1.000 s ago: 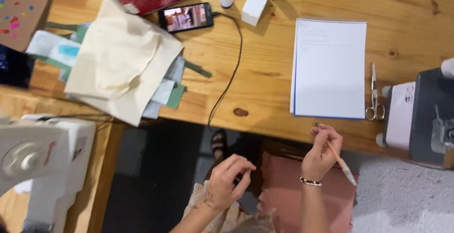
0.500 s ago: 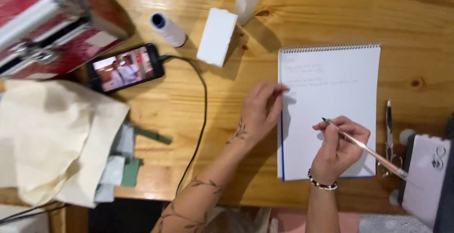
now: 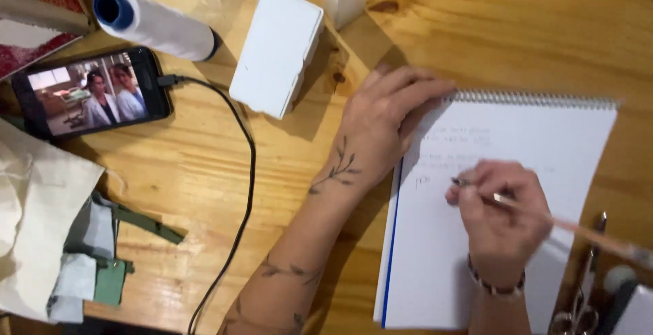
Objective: The person writes notes and sketches diagrams in a notebook while watching a video on a smartphone. They then measure a patterned tote bag using a metal ruler and a pencil, marking lines on the fabric. The person alternates between measuring the bag and adding details to the notebook sketches.
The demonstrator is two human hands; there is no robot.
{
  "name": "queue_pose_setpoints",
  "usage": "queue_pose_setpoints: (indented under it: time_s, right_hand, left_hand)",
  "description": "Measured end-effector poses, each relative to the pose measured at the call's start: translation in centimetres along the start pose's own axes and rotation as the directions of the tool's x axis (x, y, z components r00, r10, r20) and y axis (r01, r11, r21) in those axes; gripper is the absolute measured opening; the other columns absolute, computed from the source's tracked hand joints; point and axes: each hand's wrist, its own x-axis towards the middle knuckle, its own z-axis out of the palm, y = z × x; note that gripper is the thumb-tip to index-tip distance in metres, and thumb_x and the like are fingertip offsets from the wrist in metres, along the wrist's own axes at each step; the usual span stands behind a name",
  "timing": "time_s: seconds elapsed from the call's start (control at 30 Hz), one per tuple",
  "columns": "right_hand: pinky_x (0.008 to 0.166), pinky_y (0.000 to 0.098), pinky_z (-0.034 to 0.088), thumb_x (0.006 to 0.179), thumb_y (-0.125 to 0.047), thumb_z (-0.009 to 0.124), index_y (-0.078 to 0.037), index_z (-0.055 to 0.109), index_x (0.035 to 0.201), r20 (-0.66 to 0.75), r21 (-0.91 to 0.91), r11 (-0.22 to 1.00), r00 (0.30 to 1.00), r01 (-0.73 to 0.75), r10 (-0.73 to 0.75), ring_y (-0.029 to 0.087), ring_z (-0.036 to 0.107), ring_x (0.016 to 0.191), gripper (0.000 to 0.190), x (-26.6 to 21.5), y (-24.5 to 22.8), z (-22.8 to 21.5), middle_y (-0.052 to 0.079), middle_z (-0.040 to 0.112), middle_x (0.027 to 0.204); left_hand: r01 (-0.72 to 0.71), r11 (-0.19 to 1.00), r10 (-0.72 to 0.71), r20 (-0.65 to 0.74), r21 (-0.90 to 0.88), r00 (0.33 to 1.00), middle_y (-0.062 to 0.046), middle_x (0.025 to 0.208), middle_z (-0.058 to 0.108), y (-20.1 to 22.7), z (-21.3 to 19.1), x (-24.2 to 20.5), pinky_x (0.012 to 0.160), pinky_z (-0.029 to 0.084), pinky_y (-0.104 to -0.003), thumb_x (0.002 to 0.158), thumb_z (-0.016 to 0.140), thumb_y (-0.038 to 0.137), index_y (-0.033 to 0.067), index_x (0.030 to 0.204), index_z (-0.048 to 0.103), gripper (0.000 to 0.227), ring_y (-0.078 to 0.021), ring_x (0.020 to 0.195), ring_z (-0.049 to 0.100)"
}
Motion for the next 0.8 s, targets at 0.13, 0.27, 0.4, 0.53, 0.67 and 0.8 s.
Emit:
queue_pose_setpoints:
  time_s: [0.13, 0.27, 0.4, 0.53, 0.67, 0.8]
  right_hand:
    - [0.073, 0.0321, 0.065, 0.091, 0.011, 0.060, -0.003, 0.045, 0.099, 0.007, -0.047, 0.999, 1.000, -0.009, 0.009, 0.025, 0.066, 0.074, 0.022, -0.5, 0.5, -0.4, 0.020, 0.057, 0.104]
    - [0.071, 0.0314, 0.065, 0.088, 0.012, 0.067, 0.001, 0.053, 0.093, 0.018, -0.208, 0.976, 0.998, 0.069, -0.066, 0.025, 0.067, 0.080, 0.019, 0.1, -1.1, 1.2, 0.022, 0.062, 0.096]
    - [0.082, 0.0312, 0.061, 0.088, 0.010, 0.069, 0.003, 0.060, 0.090, 0.015, -0.272, 0.962, 1.000, 0.015, -0.011, 0.023, 0.069, 0.081, 0.011, -0.2, -1.3, 1.3, 0.019, 0.066, 0.094]
    - [0.088, 0.0297, 0.058, 0.091, 0.006, 0.069, -0.001, 0.062, 0.088, 0.022, -0.325, 0.946, 0.999, -0.016, 0.024, 0.020, 0.070, 0.085, 0.011, -0.1, -1.5, 1.2, 0.013, 0.067, 0.092]
    - [0.091, 0.0303, 0.057, 0.088, 0.004, 0.073, -0.005, 0.064, 0.087, 0.057, -0.377, 0.926, 0.998, 0.030, -0.009, 0.020, 0.069, 0.088, 0.013, -0.1, -1.1, 1.0, 0.013, 0.067, 0.095]
    - [0.094, 0.0277, 0.055, 0.088, 0.004, 0.073, -0.007, 0.065, 0.087, 0.035, -0.329, 0.944, 0.999, 0.014, -0.002, 0.018, 0.067, 0.087, 0.013, -0.3, -1.0, 1.0, 0.011, 0.067, 0.095]
  left_hand:
    - [0.004, 0.999, -0.003, 0.055, -0.034, 0.998, -0.007, 0.124, 0.073, -0.4, -0.4, -0.4, 0.088, 0.053, -0.038, 0.106, 0.064, 0.009, 0.0146, 0.129, 0.066, 0.024, -0.0264, 0.103, 0.068]
    - [0.020, 0.999, -0.017, 0.052, -0.051, 0.998, -0.009, 0.125, 0.075, -0.6, -0.7, -0.3, 0.091, 0.057, -0.039, 0.101, 0.074, 0.008, 0.0115, 0.127, 0.069, 0.027, -0.0255, 0.109, 0.075]
    - [0.076, 0.995, -0.068, 0.108, -0.071, 0.992, -0.008, 0.132, 0.073, -0.1, -1.3, -0.3, 0.097, 0.055, -0.039, 0.100, 0.074, 0.008, 0.0130, 0.131, 0.066, 0.032, -0.0261, 0.114, 0.075]
    - [0.122, 0.988, -0.111, 0.115, -0.097, 0.987, -0.007, 0.135, 0.071, 0.3, -1.7, -0.6, 0.098, 0.057, -0.039, 0.102, 0.071, 0.005, 0.0141, 0.132, 0.066, 0.032, -0.0267, 0.114, 0.072]
    - [0.128, 0.986, -0.117, 0.108, -0.102, 0.987, -0.010, 0.133, 0.069, 0.9, -2.3, -0.3, 0.101, 0.059, -0.041, 0.104, 0.065, 0.002, 0.0106, 0.132, 0.063, 0.030, -0.0304, 0.117, 0.069]
    - [0.160, 0.982, -0.153, 0.077, -0.104, 0.985, -0.010, 0.128, 0.069, 1.3, -2.4, -0.2, 0.103, 0.061, -0.037, 0.104, 0.060, -0.002, 0.0100, 0.128, 0.064, 0.027, -0.0275, 0.119, 0.071]
